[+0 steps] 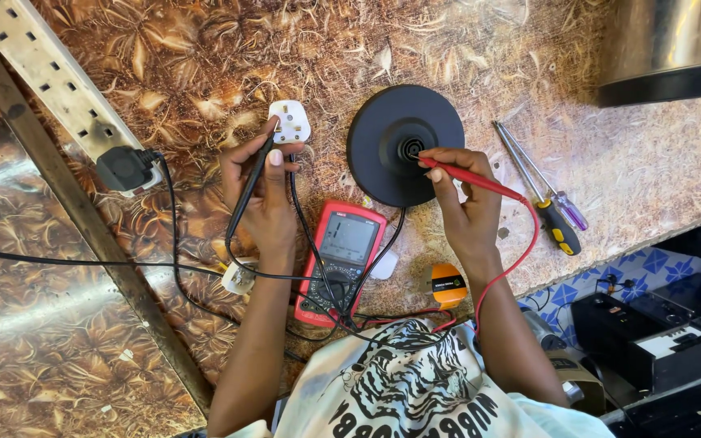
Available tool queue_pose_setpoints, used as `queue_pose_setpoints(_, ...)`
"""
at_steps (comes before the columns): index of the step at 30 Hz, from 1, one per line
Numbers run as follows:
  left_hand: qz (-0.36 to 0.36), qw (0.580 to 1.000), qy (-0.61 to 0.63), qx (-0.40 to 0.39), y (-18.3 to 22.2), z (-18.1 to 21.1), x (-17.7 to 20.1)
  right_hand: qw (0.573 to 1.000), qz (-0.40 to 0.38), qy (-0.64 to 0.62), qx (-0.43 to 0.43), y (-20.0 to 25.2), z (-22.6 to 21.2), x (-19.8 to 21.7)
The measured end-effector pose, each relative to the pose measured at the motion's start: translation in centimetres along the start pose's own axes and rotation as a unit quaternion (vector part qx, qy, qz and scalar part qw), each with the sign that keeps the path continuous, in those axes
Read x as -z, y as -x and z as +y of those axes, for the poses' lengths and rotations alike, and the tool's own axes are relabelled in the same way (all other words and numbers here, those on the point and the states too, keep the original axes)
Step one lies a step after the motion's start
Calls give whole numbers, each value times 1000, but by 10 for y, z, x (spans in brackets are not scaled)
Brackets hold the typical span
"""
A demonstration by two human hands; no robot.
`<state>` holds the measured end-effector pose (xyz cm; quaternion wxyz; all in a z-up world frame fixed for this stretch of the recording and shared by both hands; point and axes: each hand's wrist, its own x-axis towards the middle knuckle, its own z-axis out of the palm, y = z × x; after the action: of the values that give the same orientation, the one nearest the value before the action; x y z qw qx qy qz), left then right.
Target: Repairing an electric kettle by testing it with a multimeter and disassembling the plug.
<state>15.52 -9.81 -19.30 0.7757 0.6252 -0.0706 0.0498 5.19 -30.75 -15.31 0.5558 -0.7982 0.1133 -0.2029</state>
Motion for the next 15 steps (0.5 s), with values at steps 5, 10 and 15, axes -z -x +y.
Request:
queue_pose_setpoints(5, -3, 1000, 10, 0, 0, -1, -2, 1000, -4, 4, 4, 0, -2, -1)
queue_pose_setpoints(10, -6, 1000, 7, -1, 0, 0, -1, 1000, -6, 14, 11, 1, 0, -1)
queue_pose_setpoints(15, -4, 1000, 6, -3, 1, 1, -2, 1000, -9, 16, 13, 0, 1, 0)
